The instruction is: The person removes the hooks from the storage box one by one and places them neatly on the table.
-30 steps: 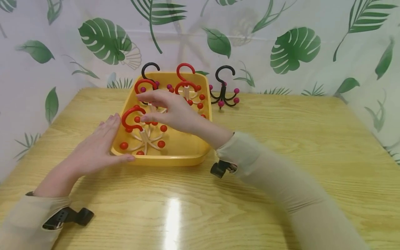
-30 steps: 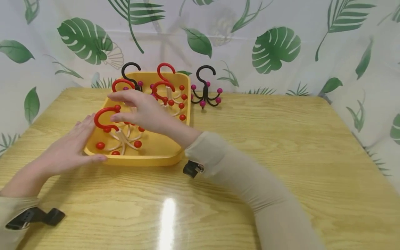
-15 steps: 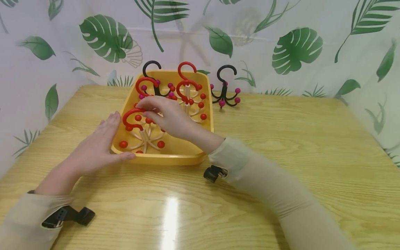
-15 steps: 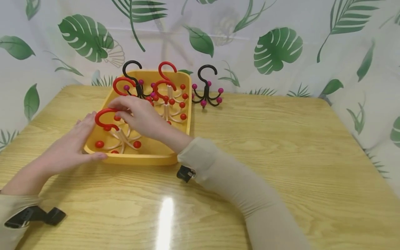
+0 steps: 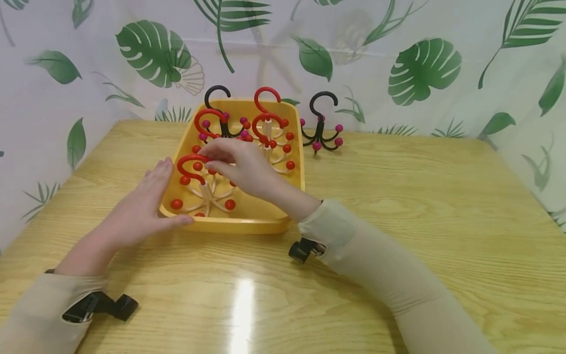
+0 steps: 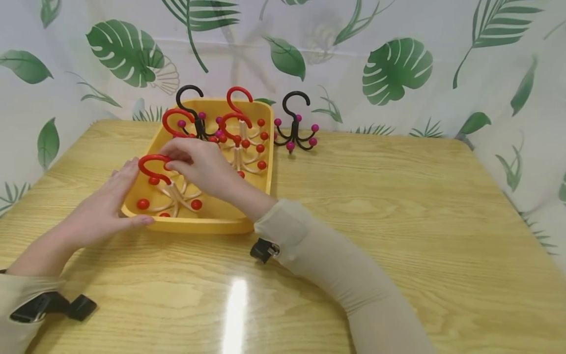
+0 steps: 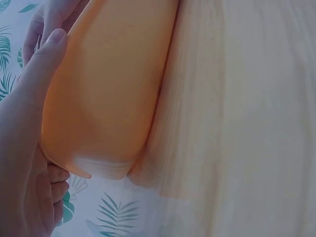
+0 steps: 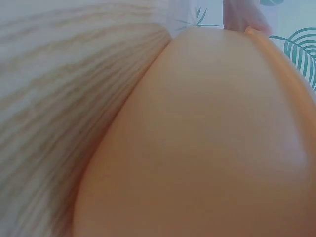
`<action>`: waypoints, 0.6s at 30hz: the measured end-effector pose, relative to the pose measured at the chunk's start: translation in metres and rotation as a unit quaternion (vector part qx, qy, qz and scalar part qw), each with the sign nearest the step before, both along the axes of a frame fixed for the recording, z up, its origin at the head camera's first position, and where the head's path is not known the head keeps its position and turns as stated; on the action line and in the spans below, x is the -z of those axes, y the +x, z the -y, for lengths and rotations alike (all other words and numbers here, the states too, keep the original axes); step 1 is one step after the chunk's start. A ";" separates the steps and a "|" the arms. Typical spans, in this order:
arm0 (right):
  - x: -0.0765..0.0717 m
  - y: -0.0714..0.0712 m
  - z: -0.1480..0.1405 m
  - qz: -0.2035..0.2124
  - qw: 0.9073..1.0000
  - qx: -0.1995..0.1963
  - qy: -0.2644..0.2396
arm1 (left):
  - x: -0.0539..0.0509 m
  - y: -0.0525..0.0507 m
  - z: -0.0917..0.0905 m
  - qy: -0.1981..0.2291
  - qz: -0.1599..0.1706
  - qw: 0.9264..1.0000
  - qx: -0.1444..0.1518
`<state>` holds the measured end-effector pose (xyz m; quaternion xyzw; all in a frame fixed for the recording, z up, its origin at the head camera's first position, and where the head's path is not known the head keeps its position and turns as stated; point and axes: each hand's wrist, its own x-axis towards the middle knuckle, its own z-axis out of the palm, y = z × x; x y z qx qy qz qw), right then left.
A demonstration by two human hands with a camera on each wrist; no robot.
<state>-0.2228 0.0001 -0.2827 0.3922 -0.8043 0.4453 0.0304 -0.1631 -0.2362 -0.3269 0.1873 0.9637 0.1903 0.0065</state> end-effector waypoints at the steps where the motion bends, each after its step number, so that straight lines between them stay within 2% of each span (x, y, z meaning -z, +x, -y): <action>1: 0.000 0.000 0.000 -0.001 1.000 0.001 -0.003 | 0.000 0.000 0.000 -0.001 -0.002 1.000 0.001; 7: 0.000 0.000 0.002 -0.015 1.000 -0.009 -0.021 | 0.001 0.000 0.001 -0.001 -0.002 1.000 0.002; 14: -0.007 0.000 0.007 -0.079 0.995 -0.027 -0.054 | 0.002 -0.002 0.000 0.017 -0.005 1.000 0.004; 18: -0.015 0.002 0.006 -0.096 0.992 -0.028 -0.080 | 0.001 -0.001 0.001 0.014 0.004 1.000 -0.001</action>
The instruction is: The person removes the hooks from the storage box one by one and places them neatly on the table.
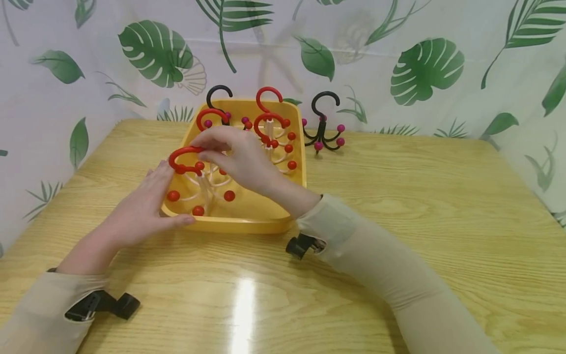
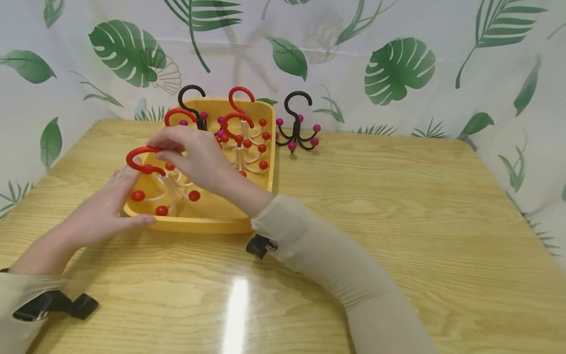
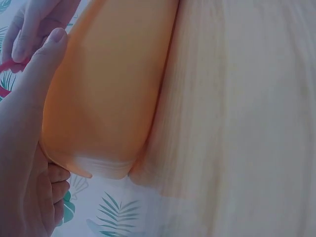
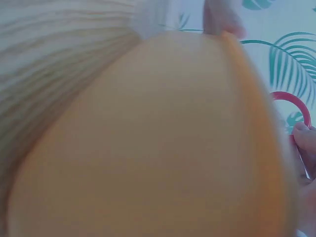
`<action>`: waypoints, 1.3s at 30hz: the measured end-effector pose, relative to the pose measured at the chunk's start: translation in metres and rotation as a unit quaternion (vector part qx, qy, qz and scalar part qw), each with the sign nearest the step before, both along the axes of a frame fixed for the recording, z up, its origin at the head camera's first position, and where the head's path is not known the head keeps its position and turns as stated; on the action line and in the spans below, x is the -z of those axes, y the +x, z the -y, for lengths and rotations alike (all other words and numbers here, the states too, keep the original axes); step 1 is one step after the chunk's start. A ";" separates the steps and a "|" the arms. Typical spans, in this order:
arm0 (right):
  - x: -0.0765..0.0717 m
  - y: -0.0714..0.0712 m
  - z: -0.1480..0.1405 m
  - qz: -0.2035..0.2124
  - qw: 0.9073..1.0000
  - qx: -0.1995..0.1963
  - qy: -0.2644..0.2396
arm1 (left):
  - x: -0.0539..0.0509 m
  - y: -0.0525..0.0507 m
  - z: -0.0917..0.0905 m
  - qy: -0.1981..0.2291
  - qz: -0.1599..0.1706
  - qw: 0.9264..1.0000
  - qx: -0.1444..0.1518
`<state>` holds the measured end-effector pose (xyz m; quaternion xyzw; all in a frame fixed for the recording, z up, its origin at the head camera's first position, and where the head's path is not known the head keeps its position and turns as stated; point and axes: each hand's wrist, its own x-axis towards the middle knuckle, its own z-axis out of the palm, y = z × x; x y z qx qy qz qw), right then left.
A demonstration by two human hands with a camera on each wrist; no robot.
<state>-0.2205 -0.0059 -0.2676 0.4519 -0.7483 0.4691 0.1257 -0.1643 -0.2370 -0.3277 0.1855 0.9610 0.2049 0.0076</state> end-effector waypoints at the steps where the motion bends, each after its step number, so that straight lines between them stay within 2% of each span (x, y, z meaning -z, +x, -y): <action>1: -0.003 0.001 -0.001 0.000 1.000 0.000 -0.005 | 0.000 0.000 0.000 -0.002 0.003 1.000 -0.002; 9: -0.027 0.011 -0.014 0.040 0.998 -0.004 -0.055 | -0.001 0.001 0.000 -0.008 0.011 1.000 -0.010; 14: -0.040 0.012 -0.031 0.027 0.996 -0.005 -0.087 | -0.001 0.000 0.001 -0.014 0.006 1.000 -0.004; 20: -0.052 0.010 -0.055 0.046 0.993 -0.004 -0.106 | -0.002 0.001 0.002 -0.022 0.002 1.000 0.000; 26: -0.061 0.006 -0.079 0.053 0.991 0.057 -0.109 | -0.001 0.001 0.002 -0.019 0.000 1.000 0.003; 30: -0.069 0.006 -0.097 0.043 0.988 0.107 -0.107 | -0.002 0.002 0.002 -0.020 0.000 1.000 0.004; 35: -0.078 0.006 -0.120 0.031 0.981 0.161 -0.104 | -0.002 0.000 0.001 -0.022 0.000 1.000 0.003; 39: -0.079 0.001 -0.140 0.040 0.974 0.195 -0.107 | -0.001 0.000 0.000 -0.021 0.000 1.000 0.001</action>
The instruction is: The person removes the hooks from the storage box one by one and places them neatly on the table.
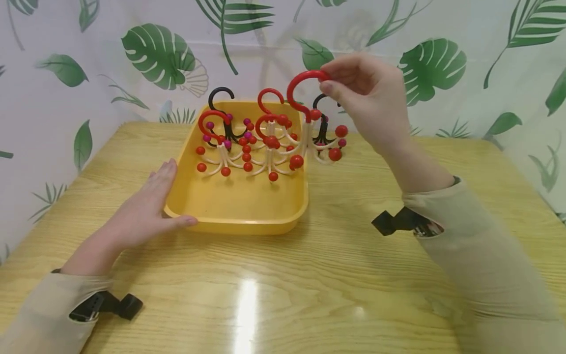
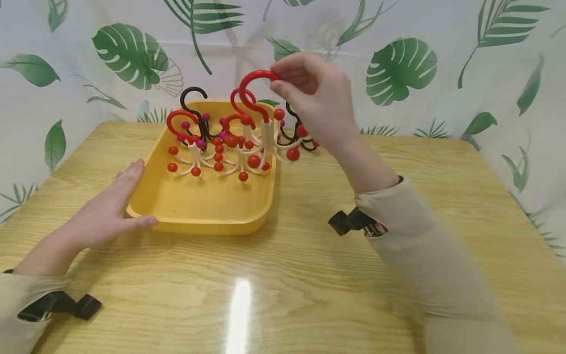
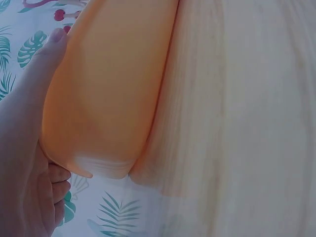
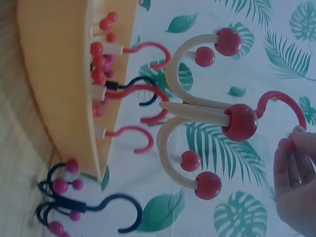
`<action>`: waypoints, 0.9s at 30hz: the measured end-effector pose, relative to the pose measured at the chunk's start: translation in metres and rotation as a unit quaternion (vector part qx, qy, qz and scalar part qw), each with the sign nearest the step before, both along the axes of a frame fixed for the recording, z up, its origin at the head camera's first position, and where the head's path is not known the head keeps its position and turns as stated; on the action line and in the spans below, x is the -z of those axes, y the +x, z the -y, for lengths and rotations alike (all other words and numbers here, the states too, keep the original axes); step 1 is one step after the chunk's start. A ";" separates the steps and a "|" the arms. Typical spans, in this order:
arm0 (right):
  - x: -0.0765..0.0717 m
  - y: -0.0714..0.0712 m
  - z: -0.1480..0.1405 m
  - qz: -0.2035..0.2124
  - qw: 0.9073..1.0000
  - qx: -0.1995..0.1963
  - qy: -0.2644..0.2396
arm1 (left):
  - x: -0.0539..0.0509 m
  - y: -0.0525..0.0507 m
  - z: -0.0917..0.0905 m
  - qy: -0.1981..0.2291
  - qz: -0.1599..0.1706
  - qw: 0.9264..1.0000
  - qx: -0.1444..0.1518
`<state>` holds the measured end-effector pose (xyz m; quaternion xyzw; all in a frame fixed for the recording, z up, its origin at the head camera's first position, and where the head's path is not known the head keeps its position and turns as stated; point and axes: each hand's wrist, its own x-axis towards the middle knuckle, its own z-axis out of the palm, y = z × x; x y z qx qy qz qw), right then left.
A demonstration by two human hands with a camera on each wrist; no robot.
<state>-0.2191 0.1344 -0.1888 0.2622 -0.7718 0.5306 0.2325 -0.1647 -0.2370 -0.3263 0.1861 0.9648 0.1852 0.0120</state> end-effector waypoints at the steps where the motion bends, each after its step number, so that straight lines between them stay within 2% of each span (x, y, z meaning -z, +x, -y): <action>1: 0.000 -0.002 -0.004 0.004 1.000 0.013 0.003 | 0.000 0.000 0.000 0.000 0.000 1.000 0.000; 7: 0.003 -0.013 -0.032 0.044 0.997 0.060 -0.003 | -0.001 0.000 0.000 0.002 0.005 1.000 -0.001; 15: 0.011 -0.031 -0.063 0.101 0.990 0.090 -0.035 | 0.001 0.000 0.001 0.003 0.001 1.000 0.001; 21: 0.015 -0.048 -0.085 0.141 0.983 0.121 -0.003 | -0.001 0.000 0.001 0.003 0.006 1.000 -0.008; 27: 0.022 -0.063 -0.103 0.185 0.971 0.149 0.033 | -0.002 0.001 0.001 0.003 0.007 1.000 -0.007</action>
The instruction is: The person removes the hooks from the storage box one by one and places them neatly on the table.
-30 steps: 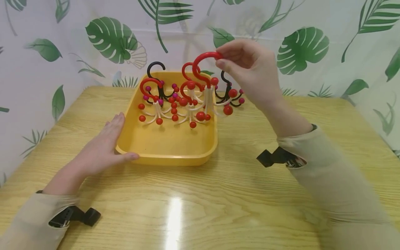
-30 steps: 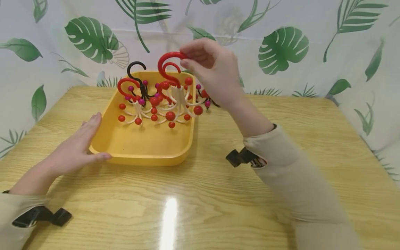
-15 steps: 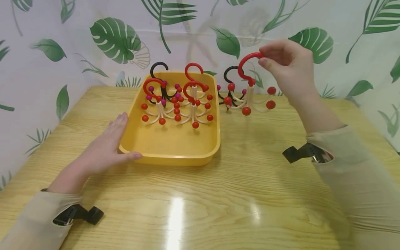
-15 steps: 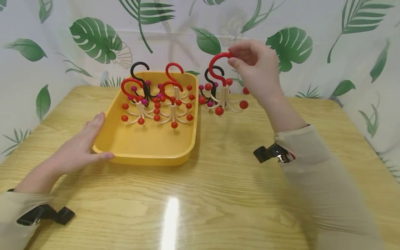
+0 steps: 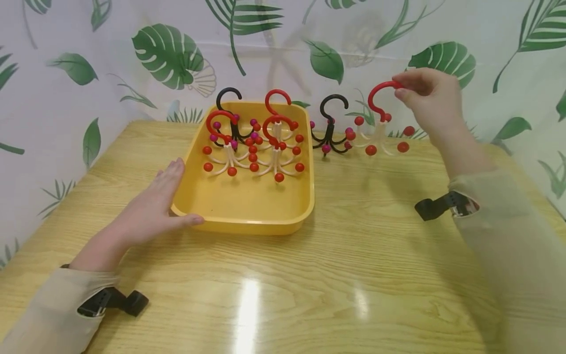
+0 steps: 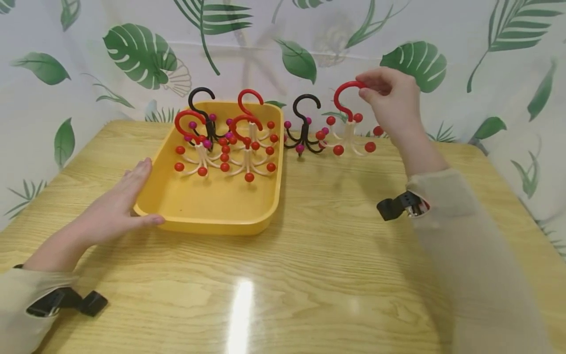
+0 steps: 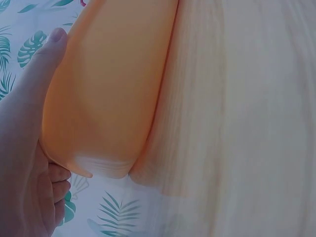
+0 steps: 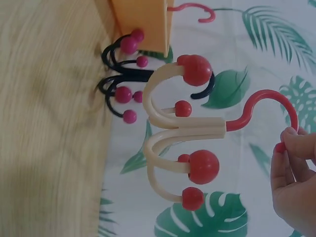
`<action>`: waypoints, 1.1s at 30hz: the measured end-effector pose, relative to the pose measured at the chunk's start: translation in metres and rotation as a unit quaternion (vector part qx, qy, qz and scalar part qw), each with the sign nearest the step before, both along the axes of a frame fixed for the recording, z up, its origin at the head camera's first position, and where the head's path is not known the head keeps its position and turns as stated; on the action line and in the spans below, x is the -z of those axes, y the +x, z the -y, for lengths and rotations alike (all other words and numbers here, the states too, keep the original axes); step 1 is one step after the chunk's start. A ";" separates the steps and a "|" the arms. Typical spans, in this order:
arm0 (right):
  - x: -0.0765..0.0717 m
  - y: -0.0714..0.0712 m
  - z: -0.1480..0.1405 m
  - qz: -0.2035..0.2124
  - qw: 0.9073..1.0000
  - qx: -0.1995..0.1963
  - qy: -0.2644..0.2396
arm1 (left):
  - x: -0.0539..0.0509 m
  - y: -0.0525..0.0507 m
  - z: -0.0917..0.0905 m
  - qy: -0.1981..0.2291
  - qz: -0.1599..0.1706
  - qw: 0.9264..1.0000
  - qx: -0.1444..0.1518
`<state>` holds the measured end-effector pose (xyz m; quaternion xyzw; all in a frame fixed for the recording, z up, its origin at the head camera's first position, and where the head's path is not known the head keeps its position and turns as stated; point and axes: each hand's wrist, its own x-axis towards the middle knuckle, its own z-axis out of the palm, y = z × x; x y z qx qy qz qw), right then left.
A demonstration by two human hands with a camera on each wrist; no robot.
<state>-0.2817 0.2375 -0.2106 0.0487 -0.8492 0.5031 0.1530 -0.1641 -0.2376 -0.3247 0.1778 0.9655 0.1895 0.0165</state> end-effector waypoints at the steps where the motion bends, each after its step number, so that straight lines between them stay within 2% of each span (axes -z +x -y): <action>1: 0.002 -0.002 -0.003 0.006 1.000 0.006 0.004 | 0.000 0.000 0.000 0.000 0.000 1.000 0.001; 8: 0.012 -0.015 -0.016 0.038 0.999 0.029 0.018 | 0.002 -0.002 0.000 0.001 -0.007 1.000 0.008; 12: 0.020 -0.023 -0.020 0.040 0.997 0.034 0.060 | 0.003 -0.002 0.000 0.001 -0.010 1.000 0.009; 19: 0.029 -0.035 -0.024 0.078 0.988 0.060 0.119 | 0.004 -0.001 -0.001 0.003 -0.005 1.000 0.008; 33: 0.042 -0.047 -0.026 0.086 0.982 0.072 0.150 | 0.002 0.000 0.001 0.001 -0.003 1.000 0.005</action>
